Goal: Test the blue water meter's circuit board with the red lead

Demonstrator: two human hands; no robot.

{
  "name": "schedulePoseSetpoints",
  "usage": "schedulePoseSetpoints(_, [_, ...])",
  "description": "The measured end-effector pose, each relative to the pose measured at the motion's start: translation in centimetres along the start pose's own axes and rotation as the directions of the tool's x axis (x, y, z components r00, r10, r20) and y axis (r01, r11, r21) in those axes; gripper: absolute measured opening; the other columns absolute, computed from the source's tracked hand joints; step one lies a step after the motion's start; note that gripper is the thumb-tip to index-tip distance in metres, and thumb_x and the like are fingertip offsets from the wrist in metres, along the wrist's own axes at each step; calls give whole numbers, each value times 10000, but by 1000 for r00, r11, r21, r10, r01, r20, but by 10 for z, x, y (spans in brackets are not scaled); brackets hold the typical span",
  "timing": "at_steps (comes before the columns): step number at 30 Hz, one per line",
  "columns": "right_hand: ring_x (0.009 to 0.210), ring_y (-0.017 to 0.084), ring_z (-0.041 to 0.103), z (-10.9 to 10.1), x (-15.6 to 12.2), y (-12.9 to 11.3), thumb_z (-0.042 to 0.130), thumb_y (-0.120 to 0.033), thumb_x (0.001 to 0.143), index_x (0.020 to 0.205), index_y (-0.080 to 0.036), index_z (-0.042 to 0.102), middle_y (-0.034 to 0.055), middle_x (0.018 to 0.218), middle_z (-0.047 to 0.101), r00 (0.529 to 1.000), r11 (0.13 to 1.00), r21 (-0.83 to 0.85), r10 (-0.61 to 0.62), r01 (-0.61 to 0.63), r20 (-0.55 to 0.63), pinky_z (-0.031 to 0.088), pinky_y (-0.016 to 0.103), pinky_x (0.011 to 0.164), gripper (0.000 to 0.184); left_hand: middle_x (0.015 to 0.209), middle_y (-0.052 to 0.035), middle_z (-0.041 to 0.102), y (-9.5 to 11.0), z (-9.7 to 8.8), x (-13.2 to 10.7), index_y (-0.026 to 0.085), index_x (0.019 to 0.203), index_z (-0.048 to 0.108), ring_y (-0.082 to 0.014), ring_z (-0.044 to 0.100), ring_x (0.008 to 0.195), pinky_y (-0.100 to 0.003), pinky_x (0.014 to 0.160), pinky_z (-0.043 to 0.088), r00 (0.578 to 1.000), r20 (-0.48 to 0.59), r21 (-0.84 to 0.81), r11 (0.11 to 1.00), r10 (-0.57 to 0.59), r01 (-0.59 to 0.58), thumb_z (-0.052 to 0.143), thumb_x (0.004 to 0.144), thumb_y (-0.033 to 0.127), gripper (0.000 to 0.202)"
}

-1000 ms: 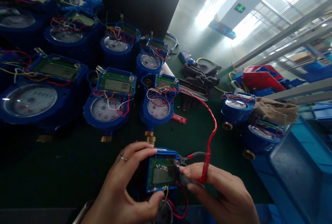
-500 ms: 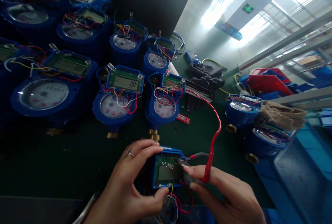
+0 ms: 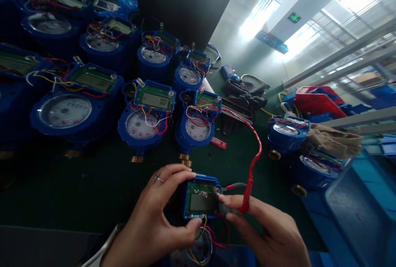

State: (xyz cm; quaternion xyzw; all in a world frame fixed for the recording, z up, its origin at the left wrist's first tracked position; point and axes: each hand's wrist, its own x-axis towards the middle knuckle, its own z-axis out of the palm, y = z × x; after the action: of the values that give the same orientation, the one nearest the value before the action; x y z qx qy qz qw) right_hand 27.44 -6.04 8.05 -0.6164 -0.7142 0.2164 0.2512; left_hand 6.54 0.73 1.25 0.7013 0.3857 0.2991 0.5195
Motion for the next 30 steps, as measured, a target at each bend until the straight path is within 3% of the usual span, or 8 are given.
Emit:
schedulePoseSetpoints(9, [939,119,689,7,-10,5,568,-187,932,1095,-265,608,-24,1045,716,998,989,145,49,-42,-49,545,136,836,185,1262,55,486,-3,0,1,389,1226,477,-161,494,1169,-292,1002,423,999,-33,-28,1000,10,-11,654,695,231,582])
schedulePoseSetpoints(13, [940,124,689,8,-14,4,545,-179,944,1093,-267,600,-24,1055,712,980,963,249,139,-101,-140,567,164,818,182,1269,61,482,-4,1,1,381,1228,480,-147,492,1168,-266,1004,410,999,-38,-34,999,10,-12,648,699,238,573])
schedulePoseSetpoints(18, [1082,142,636,6,-12,5,566,-144,924,1098,-252,588,-15,1102,699,997,976,215,32,-15,-77,513,214,965,206,1265,81,485,-3,0,1,379,1223,480,-107,489,1165,-194,1006,387,998,-53,-5,999,39,-40,637,713,246,551])
schedulePoseSetpoints(23, [950,126,681,6,-8,5,585,-147,911,1055,-244,602,-7,1031,709,996,981,196,24,-7,-83,545,173,869,175,1250,64,501,-3,-1,1,357,1217,492,-113,503,1156,-186,1007,394,997,-62,25,998,53,-52,647,710,250,541])
schedulePoseSetpoints(30, [896,172,703,7,-5,0,589,-108,888,1049,-233,616,27,1010,721,996,976,219,29,-9,-87,588,220,792,205,1246,31,518,-2,-3,3,341,1225,487,-151,532,1142,-228,985,447,996,-61,55,996,72,-68,637,728,232,531])
